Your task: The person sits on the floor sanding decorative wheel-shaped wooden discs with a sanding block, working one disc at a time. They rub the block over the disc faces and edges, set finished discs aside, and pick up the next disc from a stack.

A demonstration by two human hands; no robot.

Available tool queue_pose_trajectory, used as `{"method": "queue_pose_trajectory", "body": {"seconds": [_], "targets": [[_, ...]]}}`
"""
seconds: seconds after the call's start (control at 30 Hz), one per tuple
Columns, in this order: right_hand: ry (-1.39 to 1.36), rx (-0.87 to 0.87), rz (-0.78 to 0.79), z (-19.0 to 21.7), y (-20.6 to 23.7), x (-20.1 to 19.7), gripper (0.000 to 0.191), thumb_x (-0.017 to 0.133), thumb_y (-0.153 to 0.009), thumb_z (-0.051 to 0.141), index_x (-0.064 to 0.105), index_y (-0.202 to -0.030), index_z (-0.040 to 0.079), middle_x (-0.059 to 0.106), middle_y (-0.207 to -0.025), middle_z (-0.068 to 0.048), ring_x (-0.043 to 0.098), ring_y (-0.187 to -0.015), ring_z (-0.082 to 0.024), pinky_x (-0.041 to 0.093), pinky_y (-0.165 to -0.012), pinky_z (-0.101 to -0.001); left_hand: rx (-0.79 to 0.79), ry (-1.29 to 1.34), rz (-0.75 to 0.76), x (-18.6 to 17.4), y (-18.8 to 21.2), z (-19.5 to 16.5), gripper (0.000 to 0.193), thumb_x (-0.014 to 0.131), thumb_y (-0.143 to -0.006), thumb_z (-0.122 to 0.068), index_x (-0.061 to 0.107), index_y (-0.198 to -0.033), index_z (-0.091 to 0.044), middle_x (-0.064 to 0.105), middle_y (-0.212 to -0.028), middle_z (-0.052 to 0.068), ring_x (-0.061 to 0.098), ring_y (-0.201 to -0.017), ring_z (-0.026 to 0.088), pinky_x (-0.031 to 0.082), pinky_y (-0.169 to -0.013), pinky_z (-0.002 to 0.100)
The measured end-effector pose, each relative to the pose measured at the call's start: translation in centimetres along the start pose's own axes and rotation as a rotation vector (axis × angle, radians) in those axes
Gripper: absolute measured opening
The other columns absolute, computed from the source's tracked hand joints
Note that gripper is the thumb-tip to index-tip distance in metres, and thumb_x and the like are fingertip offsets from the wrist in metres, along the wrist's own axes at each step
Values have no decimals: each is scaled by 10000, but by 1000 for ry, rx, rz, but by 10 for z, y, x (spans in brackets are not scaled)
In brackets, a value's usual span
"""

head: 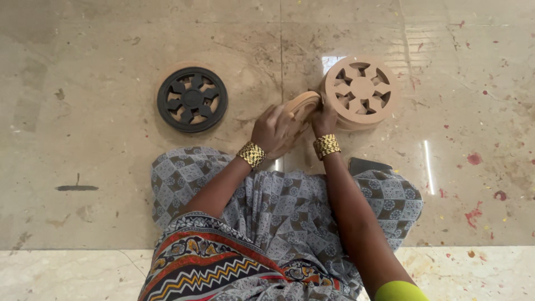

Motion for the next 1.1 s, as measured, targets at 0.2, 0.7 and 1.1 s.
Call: {"method": "queue_pose_trajectory", "body": {"seconds": [0.2,0.7,1.1], "targets": [[-391,431,117,-23,-3,9,438,485,-854,-128,671,-1227,9,757,-1131,-171,747,-931,-278,619,-729,-353,54,-109,-88,-18,12,3,494,672,-959,-385,598,-1233,19,655,-1073,247,694,-905,375,571,-745,428],[367,-703,-247,91,13,-29,503,457,-955,-92,662,-1337,163,670,-1400,-106,669,-1283,-336,594,-1043,-477,-145,-72,122,5,7,40,379,714,-977,-278,532,-1220,-49,730,-968,194,735,-841,385,581,-695,453],[-559,278,60,-2,-9,-3,448,466,-927,-156,700,-1280,-11,727,-1064,-166,651,-832,-211,538,-680,-330,105,-152,15,-34,-10,38,560,754,-902,-453,575,-1225,-31,724,-1021,217,732,-861,372,586,-704,438]]}}
Point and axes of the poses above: each hand's wrist, its own y-axis away from the middle knuckle, its own x-axis out of the palm, z = x × y, the point moved 1 cm from there along -y, towards the middle knuckle
